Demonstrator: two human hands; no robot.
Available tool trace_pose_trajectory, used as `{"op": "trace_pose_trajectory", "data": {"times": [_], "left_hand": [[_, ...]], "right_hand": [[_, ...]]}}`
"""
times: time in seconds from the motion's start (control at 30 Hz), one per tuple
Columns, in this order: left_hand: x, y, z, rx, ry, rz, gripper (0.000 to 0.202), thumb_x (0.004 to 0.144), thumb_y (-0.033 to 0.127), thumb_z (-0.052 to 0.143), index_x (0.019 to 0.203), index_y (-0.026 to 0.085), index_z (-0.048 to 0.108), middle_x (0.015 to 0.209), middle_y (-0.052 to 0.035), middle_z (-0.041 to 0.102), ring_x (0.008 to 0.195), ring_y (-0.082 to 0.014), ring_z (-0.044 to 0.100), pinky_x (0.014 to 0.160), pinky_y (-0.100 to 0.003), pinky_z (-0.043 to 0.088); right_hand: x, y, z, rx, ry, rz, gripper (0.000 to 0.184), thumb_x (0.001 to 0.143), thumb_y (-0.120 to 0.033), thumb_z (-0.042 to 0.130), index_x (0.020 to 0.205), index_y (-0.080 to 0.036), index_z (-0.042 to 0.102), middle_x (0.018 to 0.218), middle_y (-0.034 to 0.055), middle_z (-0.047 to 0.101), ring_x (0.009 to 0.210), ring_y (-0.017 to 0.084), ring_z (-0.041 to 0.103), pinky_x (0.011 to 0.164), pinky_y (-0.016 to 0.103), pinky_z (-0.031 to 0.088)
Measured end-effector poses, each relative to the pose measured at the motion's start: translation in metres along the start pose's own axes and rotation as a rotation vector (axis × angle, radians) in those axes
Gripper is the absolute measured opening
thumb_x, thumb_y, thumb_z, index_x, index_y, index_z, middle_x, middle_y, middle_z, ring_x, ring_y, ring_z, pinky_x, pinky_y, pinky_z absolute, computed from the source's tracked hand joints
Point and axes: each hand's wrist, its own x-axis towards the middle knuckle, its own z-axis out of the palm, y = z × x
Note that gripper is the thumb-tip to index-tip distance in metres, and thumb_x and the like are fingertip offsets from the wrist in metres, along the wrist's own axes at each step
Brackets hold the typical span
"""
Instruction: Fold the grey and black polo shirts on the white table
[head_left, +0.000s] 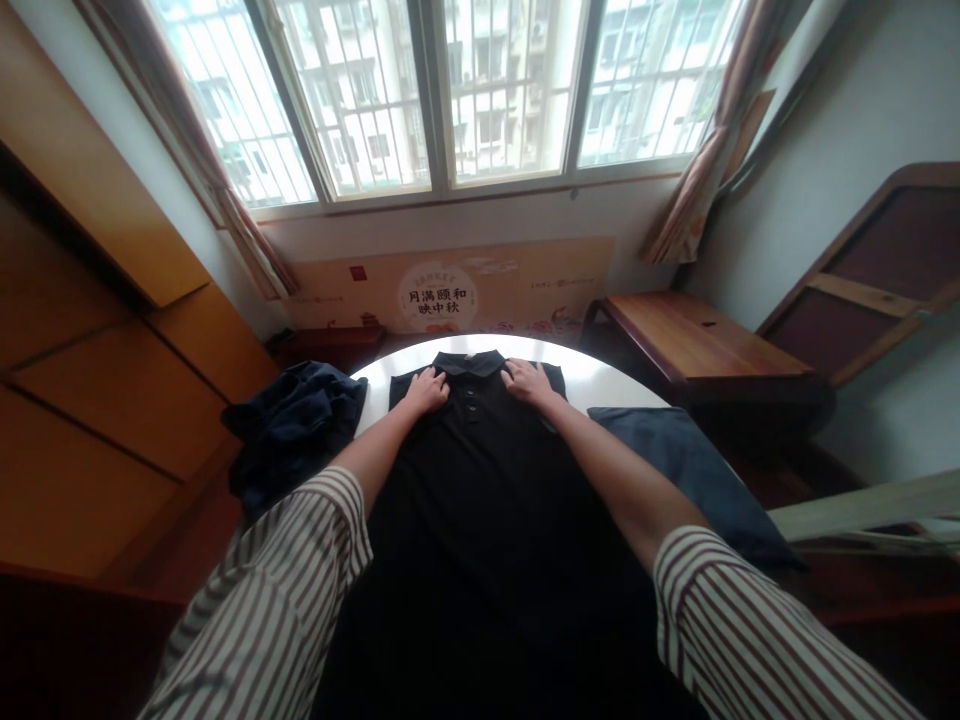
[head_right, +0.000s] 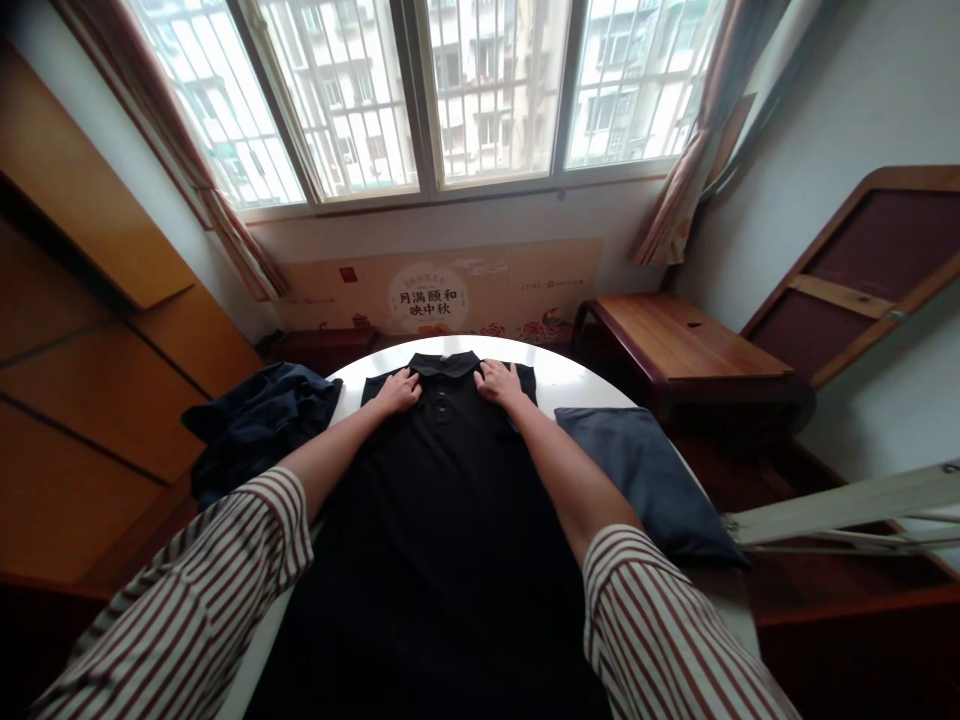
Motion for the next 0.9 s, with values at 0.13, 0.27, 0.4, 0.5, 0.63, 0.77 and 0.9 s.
{"op": "trace_pose_trajectory", "data": {"times": [0.13,0.27,0.4,0.5,0.63,0.77,0.9], "left_hand": [[0.003,-0.004,0.003,-0.022,-0.048,-0.021,0.049,0.099,0.036,0.034,0.145,0.022,0.045,0.161,-0.0132,0.028,0.149,-0.03,0.021,0.117,-0.056,0.019],[0.002,0.001,-0.005,-0.04,-0.061,-0.031,0.049,0.099,0.037,0.037,0.143,0.02,0.047,0.159,-0.015,0.03,0.148,-0.0322,0.023,0.116,-0.061,0.017],[-0.008,0.016,-0.031,-0.049,0.006,-0.031,0.042,0.098,0.032,0.04,0.133,0.016,0.056,0.146,-0.0167,0.049,0.136,-0.0322,0.043,0.115,-0.058,0.024],[-0.041,0.03,-0.054,-0.07,0.077,0.041,0.039,0.098,0.029,0.04,0.129,0.016,0.059,0.141,-0.0133,0.053,0.13,-0.0277,0.049,0.115,-0.046,0.03],[-0.152,0.046,-0.073,-0.238,0.033,0.352,0.036,0.097,0.032,0.043,0.124,0.021,0.065,0.13,-0.0086,0.061,0.121,-0.0226,0.057,0.112,-0.036,0.037],[-0.308,0.052,-0.073,-0.337,-0.195,0.599,0.031,0.098,0.033,0.045,0.116,0.03,0.07,0.11,-0.0081,0.069,0.104,-0.0202,0.063,0.101,-0.035,0.047],[-0.422,0.047,-0.06,-0.317,-0.129,0.72,0.044,0.09,0.047,0.063,0.127,0.022,0.063,0.117,-0.0116,0.067,0.105,-0.0245,0.062,0.097,-0.04,0.051]], "right_hand": [[0.003,0.005,0.011,0.003,-0.031,0.034,0.062,0.103,-0.051,0.024,0.152,-0.016,0.035,0.162,0.0118,0.024,0.15,0.026,0.019,0.119,0.058,0.005],[0.001,0.001,-0.001,0.018,-0.047,0.04,0.061,0.104,-0.047,0.02,0.152,-0.013,0.035,0.161,0.0138,0.027,0.149,0.027,0.022,0.118,0.059,0.008],[-0.016,-0.012,-0.036,0.04,0.006,0.003,0.055,0.104,-0.034,0.02,0.15,-0.009,0.037,0.158,0.0164,0.033,0.146,0.028,0.03,0.117,0.055,0.02],[-0.062,-0.017,-0.066,0.063,0.006,-0.112,0.048,0.099,-0.032,0.04,0.141,-0.012,0.053,0.15,0.0117,0.047,0.138,0.026,0.042,0.116,0.041,0.028],[-0.189,-0.015,-0.092,0.136,-0.053,-0.36,0.04,0.096,-0.037,0.051,0.128,-0.019,0.064,0.128,0.0091,0.066,0.118,0.024,0.06,0.106,0.036,0.042],[-0.343,-0.017,-0.087,0.14,-0.125,-0.482,0.033,0.099,-0.035,0.049,0.123,-0.023,0.067,0.118,0.0098,0.07,0.106,0.02,0.066,0.097,0.032,0.05],[-0.444,-0.015,-0.064,-0.004,-0.03,-0.666,0.042,0.094,-0.039,0.06,0.132,-0.02,0.062,0.13,0.0106,0.065,0.119,0.025,0.062,0.101,0.039,0.051]]}}
